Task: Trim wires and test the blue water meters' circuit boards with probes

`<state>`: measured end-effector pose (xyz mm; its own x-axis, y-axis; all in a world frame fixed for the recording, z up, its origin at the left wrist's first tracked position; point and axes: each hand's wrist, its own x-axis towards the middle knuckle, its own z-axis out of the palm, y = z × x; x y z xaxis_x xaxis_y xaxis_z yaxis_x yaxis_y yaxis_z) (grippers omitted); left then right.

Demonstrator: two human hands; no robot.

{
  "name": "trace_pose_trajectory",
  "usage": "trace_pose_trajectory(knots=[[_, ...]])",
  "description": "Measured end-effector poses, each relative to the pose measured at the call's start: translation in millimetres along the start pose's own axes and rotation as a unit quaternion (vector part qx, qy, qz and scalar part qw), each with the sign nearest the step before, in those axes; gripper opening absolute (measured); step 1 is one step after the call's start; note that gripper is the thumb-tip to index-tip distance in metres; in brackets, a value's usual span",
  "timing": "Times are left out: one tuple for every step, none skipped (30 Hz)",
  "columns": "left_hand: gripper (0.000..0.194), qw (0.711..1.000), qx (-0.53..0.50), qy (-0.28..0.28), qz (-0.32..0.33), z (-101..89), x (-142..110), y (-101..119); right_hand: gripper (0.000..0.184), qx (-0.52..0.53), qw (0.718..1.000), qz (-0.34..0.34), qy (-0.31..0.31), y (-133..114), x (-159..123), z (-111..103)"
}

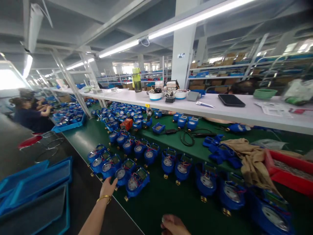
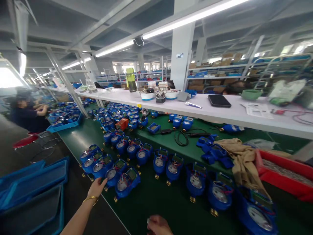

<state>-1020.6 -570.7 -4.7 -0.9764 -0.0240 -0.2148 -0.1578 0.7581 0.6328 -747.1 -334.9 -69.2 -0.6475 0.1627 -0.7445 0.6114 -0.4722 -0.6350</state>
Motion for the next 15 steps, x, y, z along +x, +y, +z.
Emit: trace_pose_trajectory(knots=[[0.028, 1.000, 0.000, -0.026, 0.003, 0.8, 12, 0, 0.037, 0.005, 1.000, 0.009, 0.006, -10, 11, 23], [0.027, 0.999, -0.003, -0.051, 0.006, 2.6, 21, 0, 0.042, 0.009, 1.000, 0.017, 0.015, -20, 22, 43], [0.027, 0.997, -0.007, -0.074, 0.010, 4.8, 28, 0, 0.046, 0.013, 0.999, 0.023, 0.027, -30, 32, 61], [0.028, 0.995, -0.014, -0.095, 0.015, 7.2, 33, 0, 0.047, 0.018, 0.999, 0.027, 0.036, -40, 41, 77], [0.030, 0.993, -0.023, -0.112, 0.021, 9.4, 36, 0, 0.048, 0.023, 0.998, 0.030, 0.043, -48, 48, 91], [0.032, 0.991, -0.033, -0.127, 0.026, 11.4, 39, -1, 0.046, 0.030, 0.998, 0.032, 0.046, -55, 55, 102], [0.034, 0.989, -0.043, -0.141, 0.030, 12.9, 41, -2, 0.042, 0.037, 0.998, 0.032, 0.046, -60, 61, 112], [0.035, 0.986, -0.051, -0.153, 0.031, 13.9, 42, -4, 0.037, 0.045, 0.997, 0.033, 0.045, -64, 66, 120], [0.036, 0.984, -0.058, -0.167, 0.031, 14.6, 43, -6, 0.034, 0.053, 0.997, 0.033, 0.046, -67, 70, 127], [0.037, 0.981, -0.065, -0.179, 0.030, 14.8, 44, -7, 0.031, 0.062, 0.996, 0.033, 0.049, -68, 74, 133], [0.038, 0.978, -0.072, -0.192, 0.029, 14.8, 45, -9, 0.030, 0.071, 0.995, 0.034, 0.055, -68, 77, 137], [0.042, 0.975, -0.078, -0.204, 0.028, 14.6, 44, -10, 0.029, 0.079, 0.994, 0.036, 0.062, -67, 79, 139], [0.050, 0.973, -0.085, -0.214, 0.025, 14.3, 43, -12, 0.029, 0.088, 0.993, 0.036, 0.068, -66, 80, 141], [0.059, 0.970, -0.093, -0.222, 0.022, 14.0, 40, -13, 0.028, 0.097, 0.992, 0.035, 0.073, -64, 79, 140], [0.069, 0.969, -0.100, -0.227, 0.018, 13.6, 35, -13, 0.027, 0.106, 0.991, 0.033, 0.076, -62, 77, 138]])
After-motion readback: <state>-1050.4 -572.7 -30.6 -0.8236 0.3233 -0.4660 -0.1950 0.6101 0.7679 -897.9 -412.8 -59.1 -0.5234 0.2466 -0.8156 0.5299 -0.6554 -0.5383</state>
